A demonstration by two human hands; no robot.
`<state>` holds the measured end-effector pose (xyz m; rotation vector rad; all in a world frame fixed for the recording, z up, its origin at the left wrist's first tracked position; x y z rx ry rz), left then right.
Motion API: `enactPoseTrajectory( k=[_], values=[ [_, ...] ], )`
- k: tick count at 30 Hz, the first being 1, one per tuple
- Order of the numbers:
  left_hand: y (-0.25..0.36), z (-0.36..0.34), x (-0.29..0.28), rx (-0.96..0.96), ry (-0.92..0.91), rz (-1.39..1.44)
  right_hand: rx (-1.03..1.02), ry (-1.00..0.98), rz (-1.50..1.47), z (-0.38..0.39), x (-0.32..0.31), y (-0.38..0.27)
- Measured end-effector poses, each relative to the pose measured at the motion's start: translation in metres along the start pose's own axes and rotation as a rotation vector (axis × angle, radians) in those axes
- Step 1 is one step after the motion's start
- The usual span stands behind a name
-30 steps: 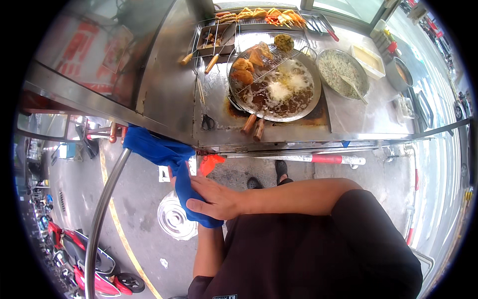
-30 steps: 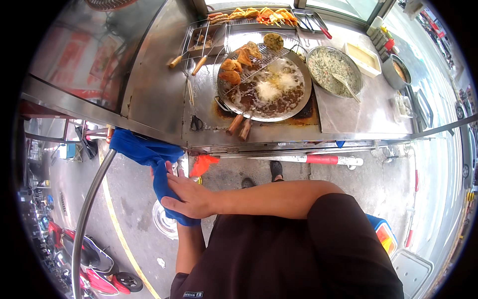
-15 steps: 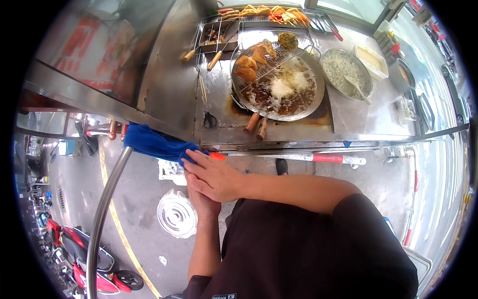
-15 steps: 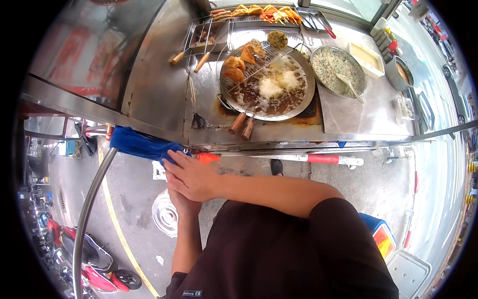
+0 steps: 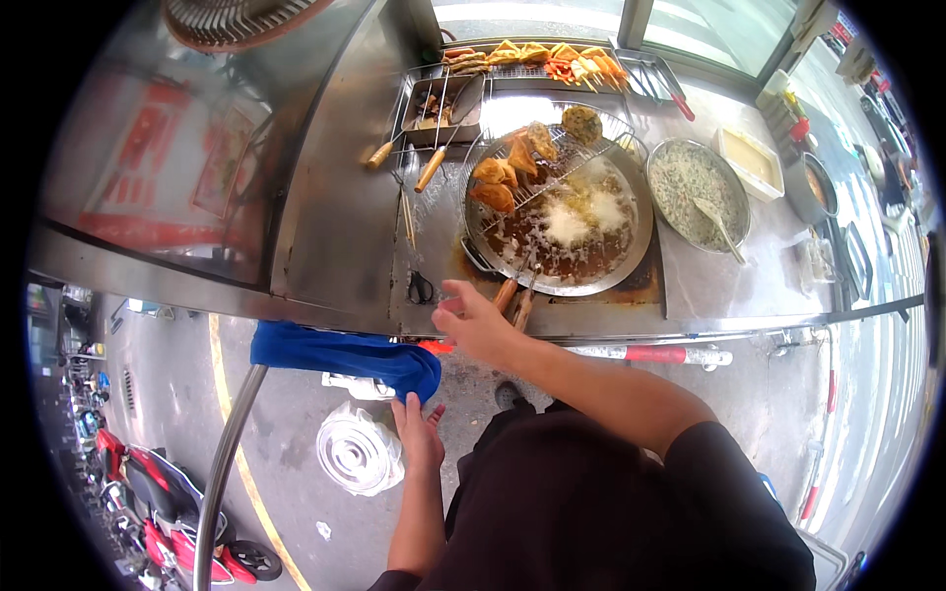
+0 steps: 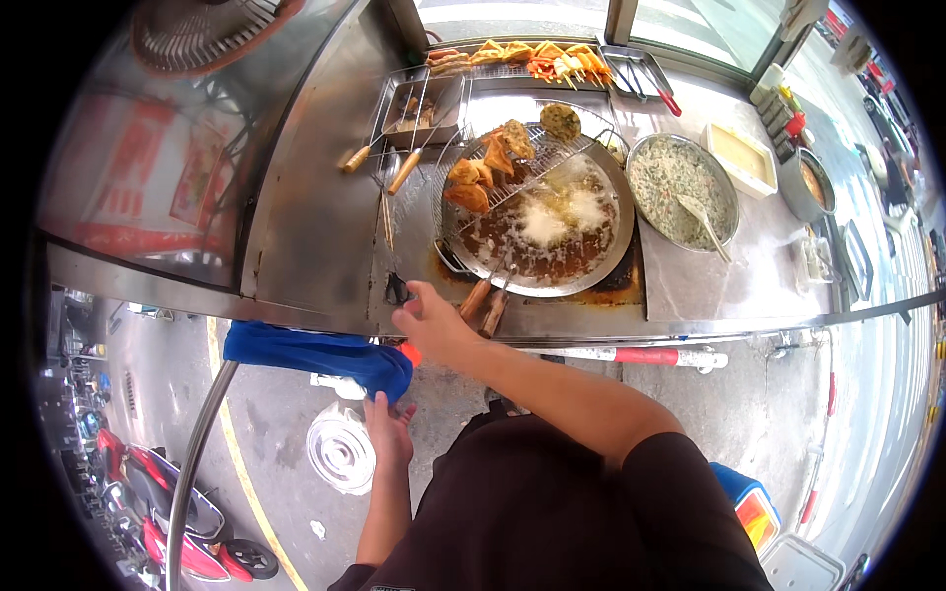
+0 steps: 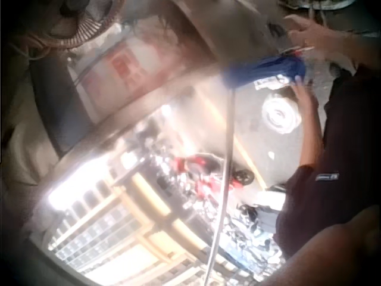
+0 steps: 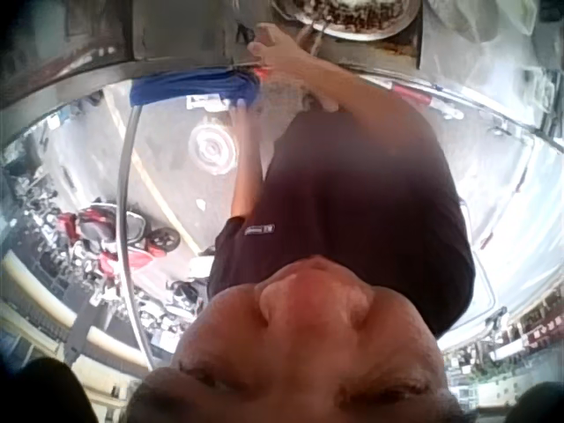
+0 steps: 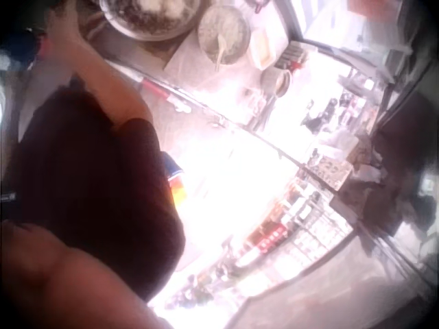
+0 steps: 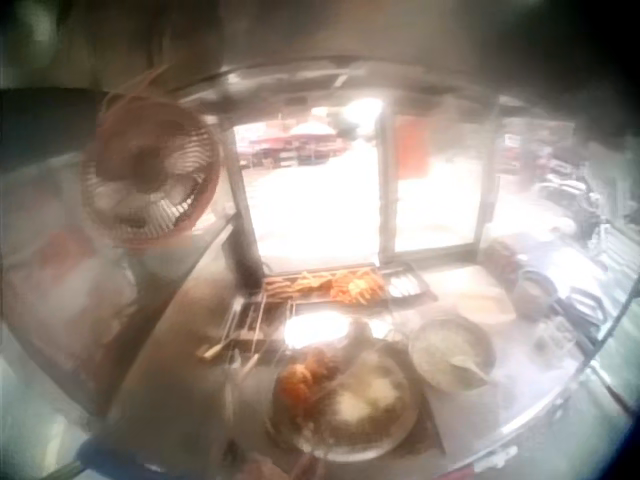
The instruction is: The person scoops a green vegetable mixture from a bowl and places it into a deep fryer. They use tongs to flip and remove the fried items, then add a red sauce to the cooked food in a plastic bag.
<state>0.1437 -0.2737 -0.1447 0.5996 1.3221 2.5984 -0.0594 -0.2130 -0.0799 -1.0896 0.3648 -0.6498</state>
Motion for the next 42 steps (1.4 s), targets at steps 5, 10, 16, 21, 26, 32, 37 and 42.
enactPoseTrajectory(
  k=[5,10,16,21,26,32,37,42],
  values=[
    [-0.067,0.033,-0.001,-0.45,-0.036,0.06,0.297,0.125,-0.238,-0.114,-0.029,-0.029],
    [-0.114,0.071,0.0,-0.525,0.021,0.044,0.351,0.455,-0.334,-0.228,-0.065,-0.025],
    [-0.104,0.088,-0.003,-0.469,0.261,0.069,0.182,0.496,-0.342,-0.262,-0.098,-0.029],
    [-0.107,0.061,0.022,-0.455,0.1,0.066,0.055,0.624,0.347,-0.223,-0.13,-0.068],
    [-0.079,0.01,0.087,-0.395,-0.055,-0.002,-0.142,0.45,-0.233,-0.178,-0.19,-0.062],
    [-0.063,-0.044,0.134,-0.353,-0.262,-0.001,-0.06,0.354,-0.212,-0.004,-0.235,-0.025],
    [-0.087,-0.02,0.152,-0.429,-0.334,-0.078,0.221,0.357,0.006,0.143,-0.232,0.043],
    [-0.126,0.028,0.177,-0.628,-0.405,-0.1,0.398,0.293,0.005,0.179,-0.201,0.071]
  ],
)
Point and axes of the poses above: each hand's wrist, its own z-axis away from the middle knuckle, its own x-axis out of the palm, y = z × x, the point moved 7 cm from there along -z, towards the middle knuckle, and after that the axes turned 14 degrees about z, right-handed, at the moved point
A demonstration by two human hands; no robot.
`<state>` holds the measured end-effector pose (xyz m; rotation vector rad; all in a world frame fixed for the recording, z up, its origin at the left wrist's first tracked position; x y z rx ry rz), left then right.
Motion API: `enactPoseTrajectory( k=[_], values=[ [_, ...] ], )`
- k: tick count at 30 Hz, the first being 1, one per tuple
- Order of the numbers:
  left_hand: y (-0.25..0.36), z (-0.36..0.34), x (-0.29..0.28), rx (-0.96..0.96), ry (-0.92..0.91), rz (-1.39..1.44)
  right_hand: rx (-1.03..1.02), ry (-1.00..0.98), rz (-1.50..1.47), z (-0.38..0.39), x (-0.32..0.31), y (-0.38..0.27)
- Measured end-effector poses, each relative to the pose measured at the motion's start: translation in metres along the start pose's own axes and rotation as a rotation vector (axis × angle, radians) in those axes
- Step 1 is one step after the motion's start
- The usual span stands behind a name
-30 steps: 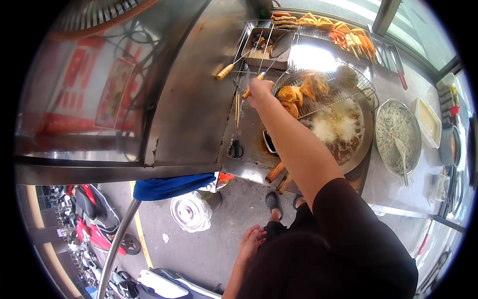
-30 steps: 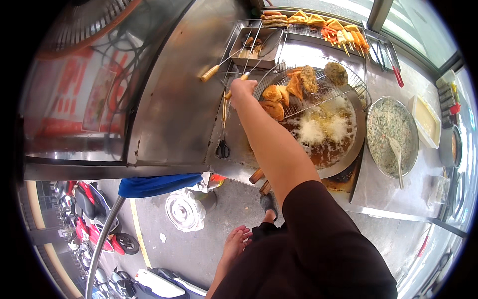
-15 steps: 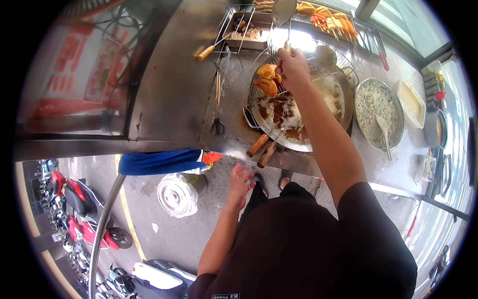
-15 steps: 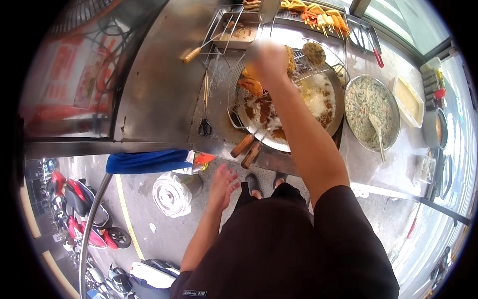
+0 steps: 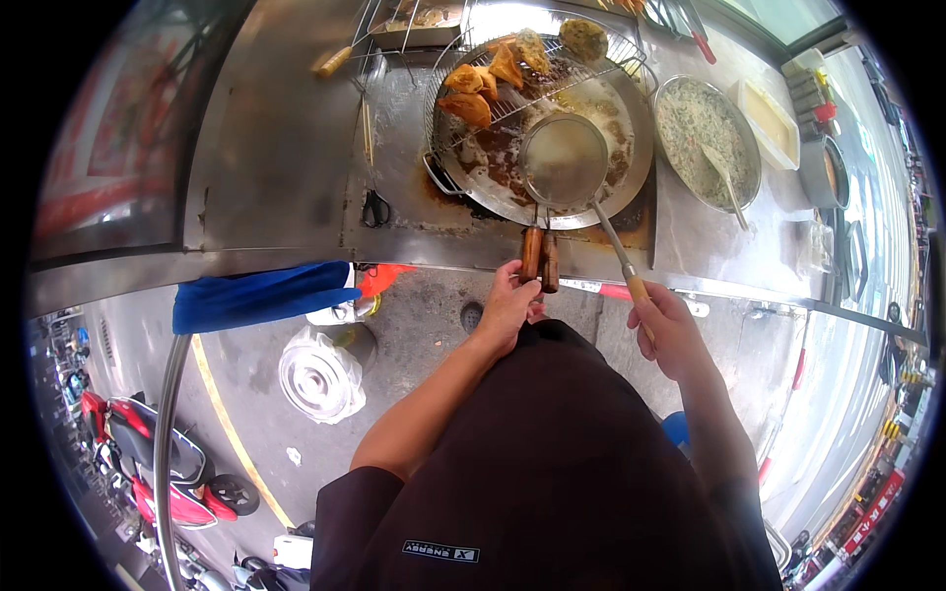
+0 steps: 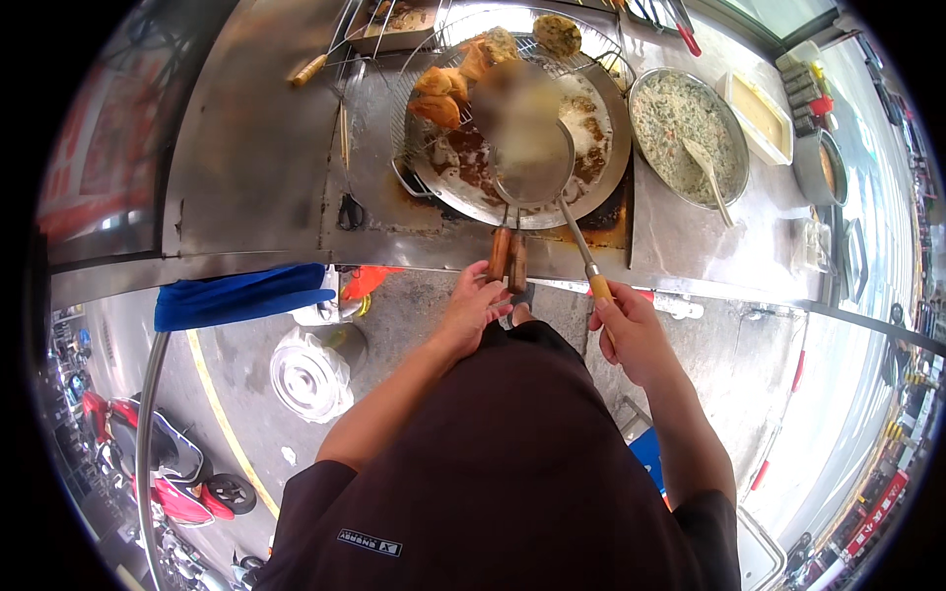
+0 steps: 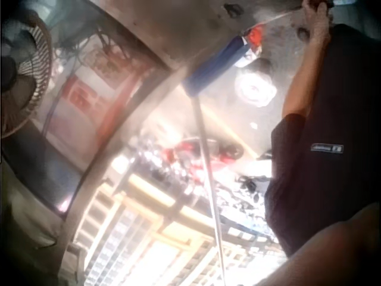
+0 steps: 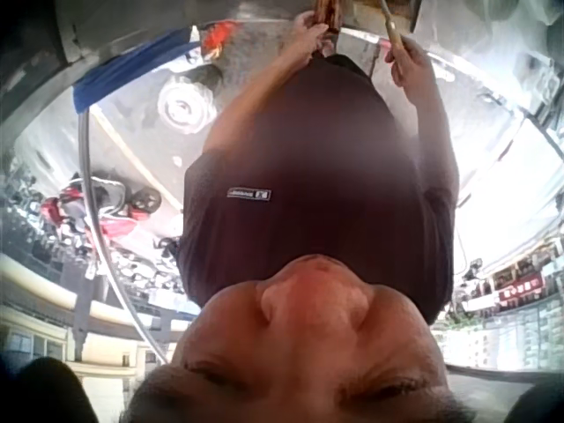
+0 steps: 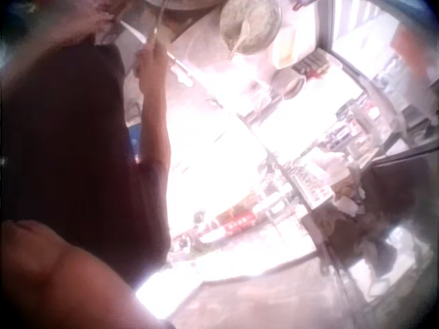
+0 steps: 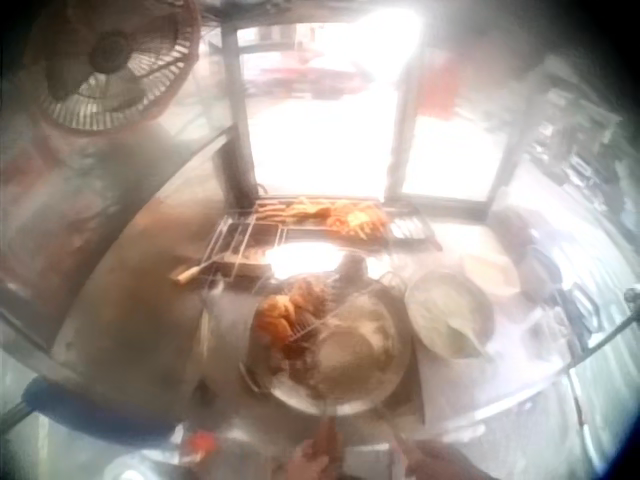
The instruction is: The person scoops a green vegetable mixture from a bowl and places it into a deep fryer. They use tongs to flip and remove the fried items, then add a red sauce to the cooked food in a plastic bag.
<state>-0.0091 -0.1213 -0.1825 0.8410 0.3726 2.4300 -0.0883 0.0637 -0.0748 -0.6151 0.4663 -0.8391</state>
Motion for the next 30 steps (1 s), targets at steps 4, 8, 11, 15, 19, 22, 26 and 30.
enactPoseTrajectory(
  k=[4,8,11,15,19,22,26,30],
  values=[
    [-0.008,-0.002,0.002,-0.044,-0.06,-0.021,0.048,-0.066,0.096,-0.018,0.008,-0.009],
    [-0.008,0.004,-0.04,-0.037,0.006,-0.031,0.103,-0.169,0.087,-0.037,0.007,-0.01],
    [-0.007,0.031,-0.108,0.043,0.185,0.04,0.131,-0.24,0.05,-0.051,0.018,-0.01],
    [-0.013,0.099,-0.184,0.15,0.515,0.139,0.095,-0.337,-0.011,-0.08,0.042,-0.01],
    [-0.043,0.155,-0.223,0.217,0.751,0.228,0.027,-0.401,-0.1,-0.117,0.059,-0.015],
    [-0.064,0.177,-0.217,0.23,0.844,0.253,0.083,-0.331,-0.18,-0.138,0.056,-0.026],
    [-0.086,0.181,-0.196,0.197,0.819,0.169,-0.007,-0.273,-0.095,-0.179,0.041,-0.029],
    [-0.097,0.169,-0.188,0.14,0.709,-0.097,-0.083,-0.147,0.096,-0.196,0.015,-0.034]
  ],
)
Point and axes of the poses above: each hand's wrist, its own z-axis away from the middle knuckle, its own x-axis out of the palm, y = z × x, the point moved 7 cm from there along -z, towards the middle knuckle, and after that the axes turned 14 degrees about z, right-handed, at the moved point
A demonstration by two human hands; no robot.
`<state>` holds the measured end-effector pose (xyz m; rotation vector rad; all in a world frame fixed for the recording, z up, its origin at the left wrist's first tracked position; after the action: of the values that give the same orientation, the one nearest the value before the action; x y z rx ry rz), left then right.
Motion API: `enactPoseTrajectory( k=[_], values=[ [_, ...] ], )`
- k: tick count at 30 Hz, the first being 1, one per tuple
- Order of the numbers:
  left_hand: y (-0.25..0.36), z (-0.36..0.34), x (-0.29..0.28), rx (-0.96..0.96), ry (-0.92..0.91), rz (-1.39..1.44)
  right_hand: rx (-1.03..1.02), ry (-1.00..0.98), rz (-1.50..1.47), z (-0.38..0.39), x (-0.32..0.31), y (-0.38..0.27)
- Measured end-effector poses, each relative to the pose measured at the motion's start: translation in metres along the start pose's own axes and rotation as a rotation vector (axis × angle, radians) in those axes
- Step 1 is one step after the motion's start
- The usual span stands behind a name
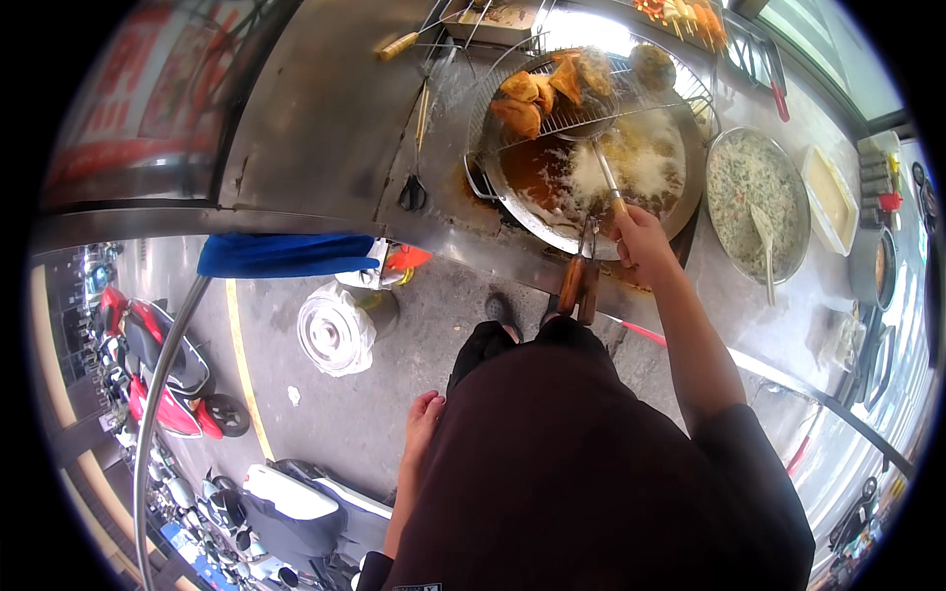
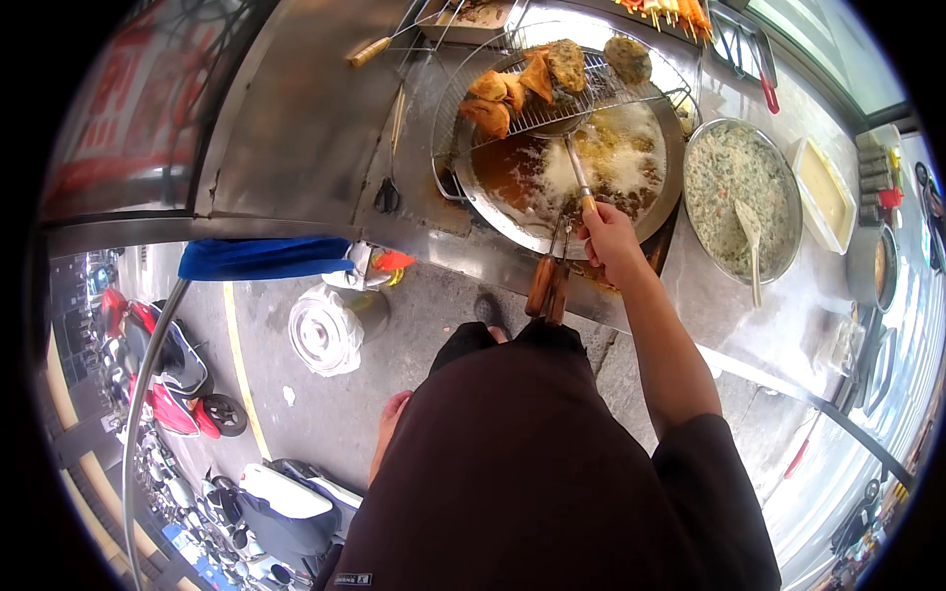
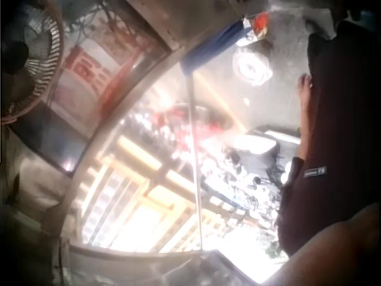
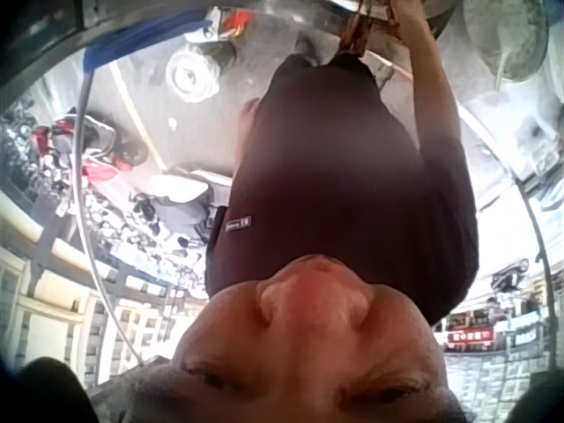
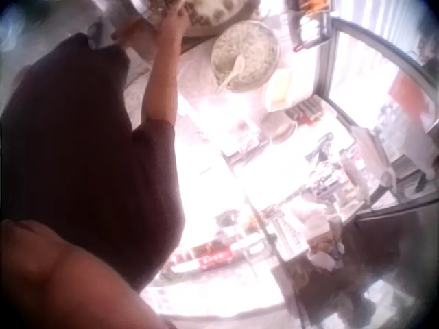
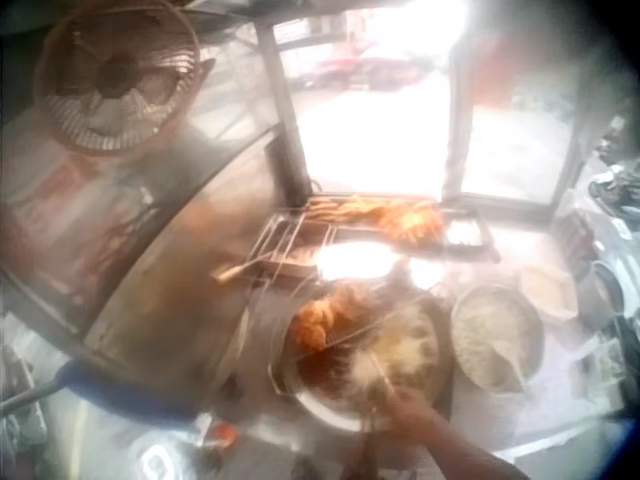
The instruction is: The person scoops a green vegetable mixture from a bowl and places it into a deep fryer. They use tongs to flip and remove the fried items, then add a red sauce to the cooked food in a plastic bag.
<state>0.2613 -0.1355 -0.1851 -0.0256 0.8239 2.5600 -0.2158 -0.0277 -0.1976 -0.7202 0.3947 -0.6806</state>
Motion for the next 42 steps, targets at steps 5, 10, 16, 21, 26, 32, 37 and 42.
enactPoseTrajectory(
  k=[5,10,16,21,26,32,37,42],
  values=[
    [0.028,-0.013,0.015,0.088,-0.091,-0.179,-0.053,0.105,0.281,-0.003,-0.02,0.004],
    [0.07,-0.043,0.026,0.092,-0.127,-0.144,-0.069,0.041,0.332,0.012,-0.013,0.004],
    [0.108,-0.082,0.049,0.148,-0.239,-0.152,0.035,-0.118,0.185,0.05,0.002,0.028],
    [0.107,-0.094,0.071,0.107,-0.338,-0.28,0.08,-0.155,0.015,0.097,0.014,0.043],
    [0.096,-0.107,0.08,0.115,-0.425,-0.394,0.144,-0.043,-0.026,0.149,0.01,0.053],
    [0.1,-0.12,0.083,0.124,-0.463,-0.462,0.037,0.167,-0.185,0.173,0.01,0.064],
    [0.108,-0.127,0.092,0.141,-0.485,-0.495,0.087,0.165,-0.374,0.16,0.026,0.084],
    [0.117,-0.124,0.085,0.144,-0.455,-0.472,-0.132,0.353,-0.602,0.189,-0.009,0.052]
  ],
)
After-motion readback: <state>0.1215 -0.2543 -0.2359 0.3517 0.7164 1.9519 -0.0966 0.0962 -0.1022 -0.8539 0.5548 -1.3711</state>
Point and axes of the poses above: each hand's wrist, its own z-axis away from the middle knuckle, its own x-axis out of the palm, y = z × x, the point moved 7 cm from there along -z, towards the middle knuckle, and after that the axes turned 14 degrees about z, right-handed, at the moved point
